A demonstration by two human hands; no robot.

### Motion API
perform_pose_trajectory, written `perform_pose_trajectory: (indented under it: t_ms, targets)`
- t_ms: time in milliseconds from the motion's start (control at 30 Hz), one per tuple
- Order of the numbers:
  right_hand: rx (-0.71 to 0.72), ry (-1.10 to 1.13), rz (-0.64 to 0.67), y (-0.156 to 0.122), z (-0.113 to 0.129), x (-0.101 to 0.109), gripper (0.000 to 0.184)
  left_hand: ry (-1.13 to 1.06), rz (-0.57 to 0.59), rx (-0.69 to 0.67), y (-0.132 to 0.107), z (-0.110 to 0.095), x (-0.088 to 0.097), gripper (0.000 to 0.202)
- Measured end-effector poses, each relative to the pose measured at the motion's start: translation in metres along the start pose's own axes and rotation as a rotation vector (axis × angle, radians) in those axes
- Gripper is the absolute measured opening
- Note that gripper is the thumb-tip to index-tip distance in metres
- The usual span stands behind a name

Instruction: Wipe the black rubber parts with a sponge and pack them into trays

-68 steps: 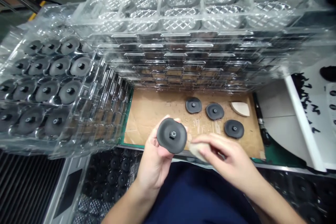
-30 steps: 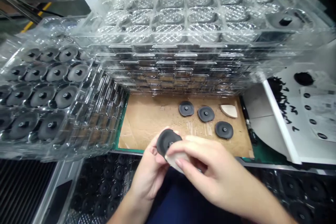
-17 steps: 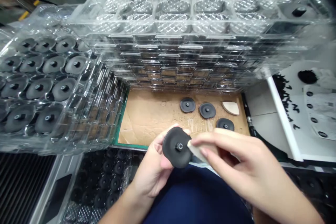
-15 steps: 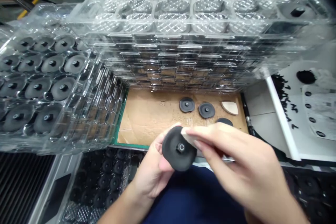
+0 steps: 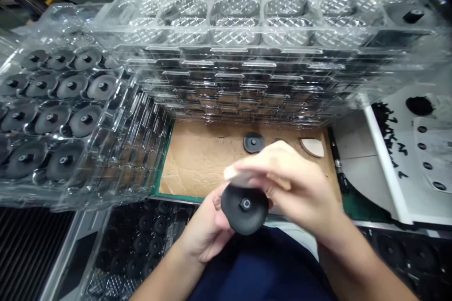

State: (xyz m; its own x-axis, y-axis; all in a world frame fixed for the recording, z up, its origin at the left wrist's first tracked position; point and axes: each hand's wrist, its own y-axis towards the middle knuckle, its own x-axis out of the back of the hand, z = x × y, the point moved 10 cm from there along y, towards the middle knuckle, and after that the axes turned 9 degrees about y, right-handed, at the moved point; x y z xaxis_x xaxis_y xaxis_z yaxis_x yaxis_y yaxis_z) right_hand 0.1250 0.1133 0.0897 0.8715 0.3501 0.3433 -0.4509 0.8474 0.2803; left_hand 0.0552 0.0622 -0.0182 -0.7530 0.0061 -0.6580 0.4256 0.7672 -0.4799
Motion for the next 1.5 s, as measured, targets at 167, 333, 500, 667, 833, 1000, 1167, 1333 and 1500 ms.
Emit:
perform_pose_trajectory:
  t_ms: [167, 333, 500, 667, 833, 1000, 1167, 1333, 1500]
  targets:
    - [-0.533, 0.101, -0.183, -0.044, -0.112, 0.014, 0.032, -0.165, 0.092, -0.002, -0.001, -0.004, 0.000, 0.059]
    - [-0.600, -0.046, -0.180, -0.097, -0.153, -0.020, 0.029, -0.163, -0.046, 0.010, 0.005, -0.003, 0.023, 0.058]
    - [-0.620, -0.174, -0.189, -0.125, -0.153, -0.036, 0.037, -0.172, -0.129, -0.009, 0.013, 0.000, 0.038, 0.048]
    - [-0.591, -0.208, -0.201, -0.106, -0.152, -0.024, 0.031, -0.173, -0.195, -0.048, 0.017, 0.003, 0.046, 0.054]
    - [-0.409, -0.173, -0.390, -0.045, -0.079, 0.009, 0.029, -0.088, -0.249, -0.092, 0.014, -0.004, 0.039, 0.054]
    - [-0.094, -0.042, -0.076, 0.004, 0.004, -0.021, 0.024, -0.042, -0.228, -0.106, 0.012, -0.013, 0.029, 0.047]
    - [-0.065, -0.142, -0.100, 0.011, 0.007, -0.019, 0.023, -0.001, -0.219, -0.142, 0.011, -0.018, 0.025, 0.052]
    - [-0.034, -0.064, 0.052, -0.012, 0.011, -0.025, 0.022, -0.019, -0.154, -0.177, 0.008, -0.023, 0.019, 0.058]
    - [-0.060, -0.296, -0.019, -0.018, 0.006, -0.003, 0.025, -0.029, -0.100, -0.173, 0.009, -0.025, 0.017, 0.055]
